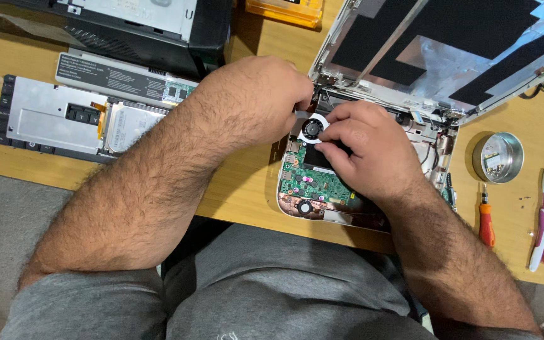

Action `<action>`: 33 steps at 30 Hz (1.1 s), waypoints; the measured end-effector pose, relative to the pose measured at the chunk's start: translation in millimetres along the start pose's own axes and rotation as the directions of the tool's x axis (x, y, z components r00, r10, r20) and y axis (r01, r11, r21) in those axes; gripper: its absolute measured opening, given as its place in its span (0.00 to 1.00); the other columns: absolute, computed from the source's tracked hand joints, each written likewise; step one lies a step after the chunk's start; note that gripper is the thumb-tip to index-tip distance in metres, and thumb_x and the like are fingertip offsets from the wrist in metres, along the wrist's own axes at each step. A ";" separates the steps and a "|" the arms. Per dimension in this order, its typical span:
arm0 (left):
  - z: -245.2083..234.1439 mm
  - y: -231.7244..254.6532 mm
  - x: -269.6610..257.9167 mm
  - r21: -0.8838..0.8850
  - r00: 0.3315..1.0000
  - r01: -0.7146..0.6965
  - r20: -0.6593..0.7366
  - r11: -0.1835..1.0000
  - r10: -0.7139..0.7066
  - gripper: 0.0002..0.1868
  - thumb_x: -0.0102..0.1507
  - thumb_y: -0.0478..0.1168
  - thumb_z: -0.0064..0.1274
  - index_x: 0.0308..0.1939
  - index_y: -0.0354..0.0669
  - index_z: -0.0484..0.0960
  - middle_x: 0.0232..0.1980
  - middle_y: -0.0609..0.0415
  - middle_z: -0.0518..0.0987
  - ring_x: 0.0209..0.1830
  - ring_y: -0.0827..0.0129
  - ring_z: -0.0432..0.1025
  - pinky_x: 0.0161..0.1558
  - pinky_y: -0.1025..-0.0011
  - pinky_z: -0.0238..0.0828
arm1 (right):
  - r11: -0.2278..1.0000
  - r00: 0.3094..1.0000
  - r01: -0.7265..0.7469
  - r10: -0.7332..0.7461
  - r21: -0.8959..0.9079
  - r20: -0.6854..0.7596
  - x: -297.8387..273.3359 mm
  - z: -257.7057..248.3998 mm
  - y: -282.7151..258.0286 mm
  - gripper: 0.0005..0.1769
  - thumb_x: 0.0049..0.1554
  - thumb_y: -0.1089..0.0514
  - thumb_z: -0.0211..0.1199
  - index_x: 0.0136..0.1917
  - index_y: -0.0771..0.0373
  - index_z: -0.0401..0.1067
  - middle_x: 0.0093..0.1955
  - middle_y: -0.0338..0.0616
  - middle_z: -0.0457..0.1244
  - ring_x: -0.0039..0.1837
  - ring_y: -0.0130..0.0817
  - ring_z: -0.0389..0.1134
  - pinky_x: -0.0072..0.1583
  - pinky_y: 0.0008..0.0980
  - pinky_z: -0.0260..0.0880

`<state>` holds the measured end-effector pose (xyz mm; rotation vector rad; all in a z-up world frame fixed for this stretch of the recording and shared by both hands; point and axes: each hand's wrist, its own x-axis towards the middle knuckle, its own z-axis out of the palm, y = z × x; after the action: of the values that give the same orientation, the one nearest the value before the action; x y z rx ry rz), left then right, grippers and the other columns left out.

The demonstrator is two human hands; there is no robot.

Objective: The person uses a screwdriver to remove screws from the internal components of a disassembled laptop. They detach a small circuit board and a cooling fan, placing them on the table. The person then reattaches the fan and secures it with screws.

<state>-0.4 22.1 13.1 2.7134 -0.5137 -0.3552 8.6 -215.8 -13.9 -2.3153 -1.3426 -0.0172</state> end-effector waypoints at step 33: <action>4.4 4.4 0.9 0.067 0.999 -0.044 -0.018 0.997 0.045 0.15 0.56 0.53 0.65 0.43 0.56 0.85 0.42 0.55 0.79 0.42 0.54 0.75 0.32 0.51 0.75 | 0.996 0.999 -0.027 0.031 -0.083 0.042 -1.9 0.6 0.7 0.06 0.58 0.60 0.68 0.48 0.59 0.82 0.50 0.44 0.67 0.56 0.47 0.68 0.56 0.48 0.68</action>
<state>-2.3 16.6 10.6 2.7610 -0.5897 -0.3047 8.1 -217.4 -15.1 -2.4167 -1.3528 -0.0141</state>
